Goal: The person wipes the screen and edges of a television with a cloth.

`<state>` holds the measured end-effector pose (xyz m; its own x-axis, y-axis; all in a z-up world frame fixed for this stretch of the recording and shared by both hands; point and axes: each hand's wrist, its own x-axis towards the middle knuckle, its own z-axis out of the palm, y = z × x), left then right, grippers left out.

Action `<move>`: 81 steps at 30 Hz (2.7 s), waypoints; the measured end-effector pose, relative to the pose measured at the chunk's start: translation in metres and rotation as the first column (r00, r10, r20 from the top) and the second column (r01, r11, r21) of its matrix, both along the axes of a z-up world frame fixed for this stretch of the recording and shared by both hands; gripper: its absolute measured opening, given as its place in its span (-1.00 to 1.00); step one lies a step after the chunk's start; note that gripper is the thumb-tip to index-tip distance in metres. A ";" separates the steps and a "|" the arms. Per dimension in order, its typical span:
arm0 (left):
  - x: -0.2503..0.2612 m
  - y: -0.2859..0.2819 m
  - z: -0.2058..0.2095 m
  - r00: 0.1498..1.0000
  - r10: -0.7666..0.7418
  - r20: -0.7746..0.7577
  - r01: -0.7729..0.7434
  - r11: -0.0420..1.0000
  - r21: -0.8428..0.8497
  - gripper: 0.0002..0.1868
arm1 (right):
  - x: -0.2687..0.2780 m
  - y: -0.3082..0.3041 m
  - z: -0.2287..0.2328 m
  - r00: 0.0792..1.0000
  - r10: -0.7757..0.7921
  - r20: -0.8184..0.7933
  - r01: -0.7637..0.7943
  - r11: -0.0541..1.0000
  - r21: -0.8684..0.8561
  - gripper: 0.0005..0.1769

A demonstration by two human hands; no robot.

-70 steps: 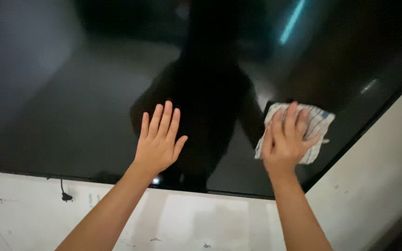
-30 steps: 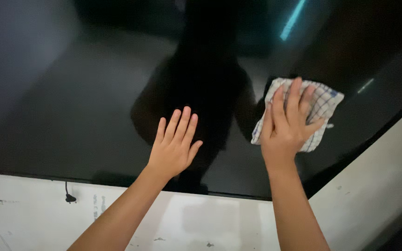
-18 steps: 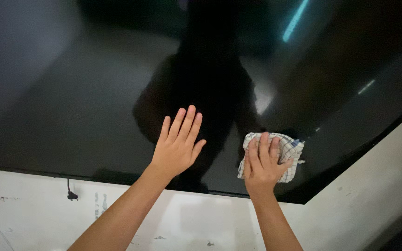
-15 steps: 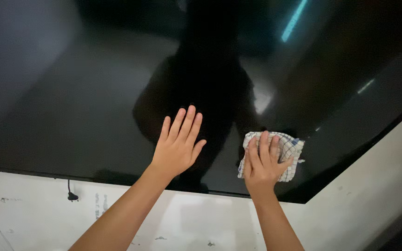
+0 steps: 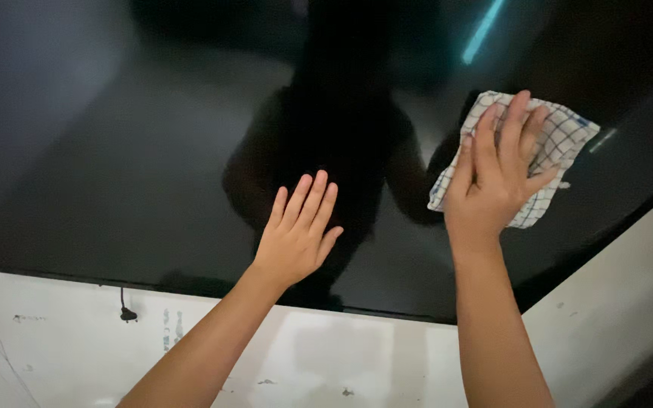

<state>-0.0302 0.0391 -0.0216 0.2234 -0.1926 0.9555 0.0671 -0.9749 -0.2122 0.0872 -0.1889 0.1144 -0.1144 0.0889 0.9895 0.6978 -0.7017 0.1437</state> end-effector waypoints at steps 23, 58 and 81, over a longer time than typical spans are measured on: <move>-0.018 0.036 -0.004 0.998 0.026 -0.053 -0.031 0.995 -0.096 -0.24 | 0.014 0.021 -0.128 0.983 -0.082 0.163 0.109 0.980 -0.169 -0.65; -0.017 0.026 -0.001 1.000 -0.008 0.014 0.009 0.998 -0.067 -0.25 | -0.031 0.057 -0.091 0.991 -0.107 0.085 0.118 0.983 -0.138 -0.62; -0.042 0.029 0.011 0.992 -0.119 -0.046 0.116 0.991 -0.072 -0.28 | -0.033 0.057 -0.123 0.991 -0.090 0.096 0.101 0.988 -0.113 -0.65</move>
